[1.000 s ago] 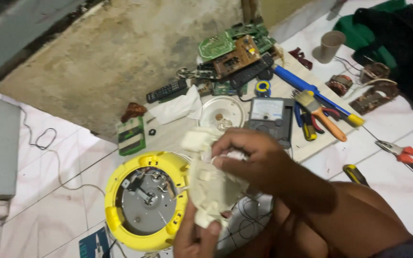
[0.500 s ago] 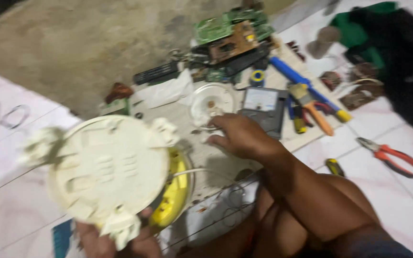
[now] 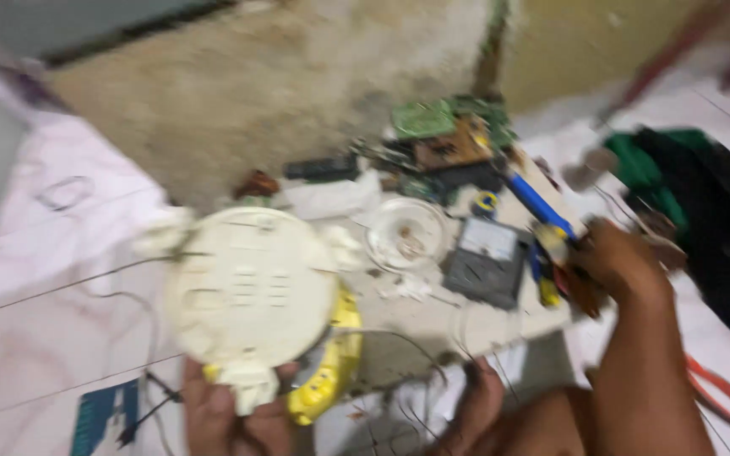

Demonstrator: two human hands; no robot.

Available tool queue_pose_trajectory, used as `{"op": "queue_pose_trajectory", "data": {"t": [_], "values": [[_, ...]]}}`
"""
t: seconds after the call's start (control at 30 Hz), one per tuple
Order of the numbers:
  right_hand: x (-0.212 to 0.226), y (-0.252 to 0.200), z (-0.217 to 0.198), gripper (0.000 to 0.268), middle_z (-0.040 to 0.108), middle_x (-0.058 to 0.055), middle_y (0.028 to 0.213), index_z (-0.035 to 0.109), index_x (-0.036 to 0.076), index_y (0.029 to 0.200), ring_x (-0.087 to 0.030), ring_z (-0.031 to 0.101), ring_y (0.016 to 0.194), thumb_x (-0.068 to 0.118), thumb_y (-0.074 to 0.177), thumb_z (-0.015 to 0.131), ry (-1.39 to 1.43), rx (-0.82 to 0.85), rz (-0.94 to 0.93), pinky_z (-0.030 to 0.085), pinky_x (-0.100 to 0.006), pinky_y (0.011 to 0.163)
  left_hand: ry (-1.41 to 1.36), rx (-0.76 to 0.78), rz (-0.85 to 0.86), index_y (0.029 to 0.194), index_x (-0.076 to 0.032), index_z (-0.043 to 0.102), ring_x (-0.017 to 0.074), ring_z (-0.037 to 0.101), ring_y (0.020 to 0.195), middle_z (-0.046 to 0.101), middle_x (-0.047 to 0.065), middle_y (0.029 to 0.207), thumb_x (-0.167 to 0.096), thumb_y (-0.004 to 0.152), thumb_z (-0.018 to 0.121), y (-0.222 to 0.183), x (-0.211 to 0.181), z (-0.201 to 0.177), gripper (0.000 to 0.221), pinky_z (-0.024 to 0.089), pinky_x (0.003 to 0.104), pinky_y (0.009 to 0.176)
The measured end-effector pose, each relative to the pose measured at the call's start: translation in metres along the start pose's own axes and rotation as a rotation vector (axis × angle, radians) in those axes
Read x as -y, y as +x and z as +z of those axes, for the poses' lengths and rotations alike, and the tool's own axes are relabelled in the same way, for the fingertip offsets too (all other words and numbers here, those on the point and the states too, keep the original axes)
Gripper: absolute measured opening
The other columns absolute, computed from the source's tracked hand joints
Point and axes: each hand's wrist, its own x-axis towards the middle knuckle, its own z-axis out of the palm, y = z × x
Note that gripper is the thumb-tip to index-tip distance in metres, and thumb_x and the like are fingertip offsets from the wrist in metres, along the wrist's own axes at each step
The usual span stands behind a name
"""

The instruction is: Cleaning and reassembling the base plate of a yellow rice cooker using a cloth and screwdriver

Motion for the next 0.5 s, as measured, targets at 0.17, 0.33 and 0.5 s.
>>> {"op": "queue_pose_trajectory", "data": {"t": [0.17,0.33,0.5], "values": [[-0.111,0.166,0.106,0.042,0.090,0.007,0.094,0.090,0.036,0.098,-0.010,0.087,0.089,0.064,0.080,0.065,-0.531,0.083,-0.086,0.064,-0.022,0.075,0.115,-0.005,-0.241,0.146,0.001,0.050,0.0294,0.076,0.063,0.076,0.028,0.097,-0.031,0.080,0.074,0.010,0.001,-0.008,0.077,0.057,0.025,0.054],[-0.085,0.288,0.052,0.040,0.080,0.007,0.094,0.082,0.032,0.109,-0.009,0.077,0.085,0.060,0.091,0.060,-0.030,-0.181,-0.287,0.057,-0.024,0.068,-0.013,0.137,-0.278,0.147,-0.005,0.050,0.0333,0.077,0.070,0.075,0.038,0.110,-0.028,0.083,0.071,0.024,0.004,-0.002,0.072,0.066,0.040,0.066],[-0.039,0.199,0.035,0.039,0.069,0.003,0.094,0.073,0.024,0.122,-0.011,0.065,0.079,0.054,0.105,0.056,0.554,-0.252,-0.317,0.048,-0.029,0.059,0.179,-0.256,-0.431,0.140,-0.002,0.068,0.0468,0.074,0.062,0.075,0.045,0.068,-0.017,0.072,0.065,0.012,-0.016,0.037,0.070,0.061,0.047,0.066]]}}
